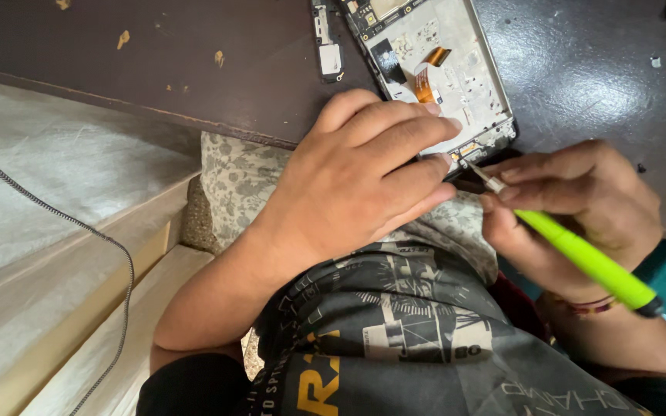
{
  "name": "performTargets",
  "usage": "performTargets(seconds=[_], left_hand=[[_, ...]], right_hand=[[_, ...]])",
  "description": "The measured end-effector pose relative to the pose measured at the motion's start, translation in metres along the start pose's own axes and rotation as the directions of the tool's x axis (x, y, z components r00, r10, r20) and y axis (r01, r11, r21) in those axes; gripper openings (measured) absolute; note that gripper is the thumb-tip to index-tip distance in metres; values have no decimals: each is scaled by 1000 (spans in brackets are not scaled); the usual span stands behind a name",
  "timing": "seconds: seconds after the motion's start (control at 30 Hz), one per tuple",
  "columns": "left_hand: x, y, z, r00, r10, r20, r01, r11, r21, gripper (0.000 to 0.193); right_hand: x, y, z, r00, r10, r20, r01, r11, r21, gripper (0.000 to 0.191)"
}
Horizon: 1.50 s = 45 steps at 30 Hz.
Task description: The person repairs a disassembled smartphone lying on a wooden desk, using a green-handled screwdriver to work on screws and small components along the phone's edge while steadying the device with the other hand. They reposition the phone and continue driving screws, with small removed parts and a battery resting on the desk nearby.
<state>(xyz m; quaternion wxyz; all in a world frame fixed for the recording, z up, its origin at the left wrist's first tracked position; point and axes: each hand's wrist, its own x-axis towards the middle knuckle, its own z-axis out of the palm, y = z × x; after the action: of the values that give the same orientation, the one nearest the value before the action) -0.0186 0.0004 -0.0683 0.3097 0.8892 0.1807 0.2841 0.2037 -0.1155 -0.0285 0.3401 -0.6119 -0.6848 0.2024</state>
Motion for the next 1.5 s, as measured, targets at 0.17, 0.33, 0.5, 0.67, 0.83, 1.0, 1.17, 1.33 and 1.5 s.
performTargets(seconds=[0.17, 0.33, 0.5, 0.67, 0.83, 1.0, 1.17, 1.33, 1.5], left_hand=[[0, 2, 4, 1000, -12, -20, 12, 1000, 23, 21], [-1, 3, 8, 1000, -11, -28, 13, 998, 58, 22], [-3, 3, 8, 1000, -15, -28, 16, 998, 62, 22], [-3, 4, 8, 1000, -17, -26, 18, 997, 69, 22], [-3, 3, 10, 999, -14, -33, 16, 998, 67, 21], [-3, 2, 12, 999, -16, -48, 19, 998, 64, 20], [-3, 1, 12, 998, -22, -52, 25, 998, 52, 19], [-2, 0, 12, 998, -23, -50, 25, 999, 48, 18], [-1, 1, 12, 999, -22, -50, 24, 999, 43, 17]], right_hand=[[0, 4, 24, 974, -143, -178, 139, 990, -35, 23], [-14, 7, 28, 971, -118, -209, 108, 992, -57, 26], [-15, 8, 32, 967, -138, -213, 127, 990, -62, 26], [-17, 11, 35, 963, -149, -223, 137, 988, -66, 24], [-19, 14, 36, 961, -147, -232, 141, 989, -42, 24], [-18, 14, 37, 962, -147, -232, 139, 989, -51, 25], [-19, 14, 40, 959, -148, -243, 135, 989, -67, 26], [-22, 16, 43, 957, -158, -244, 141, 986, -86, 28], [-26, 17, 45, 951, -183, -249, 155, 979, -129, 28]])
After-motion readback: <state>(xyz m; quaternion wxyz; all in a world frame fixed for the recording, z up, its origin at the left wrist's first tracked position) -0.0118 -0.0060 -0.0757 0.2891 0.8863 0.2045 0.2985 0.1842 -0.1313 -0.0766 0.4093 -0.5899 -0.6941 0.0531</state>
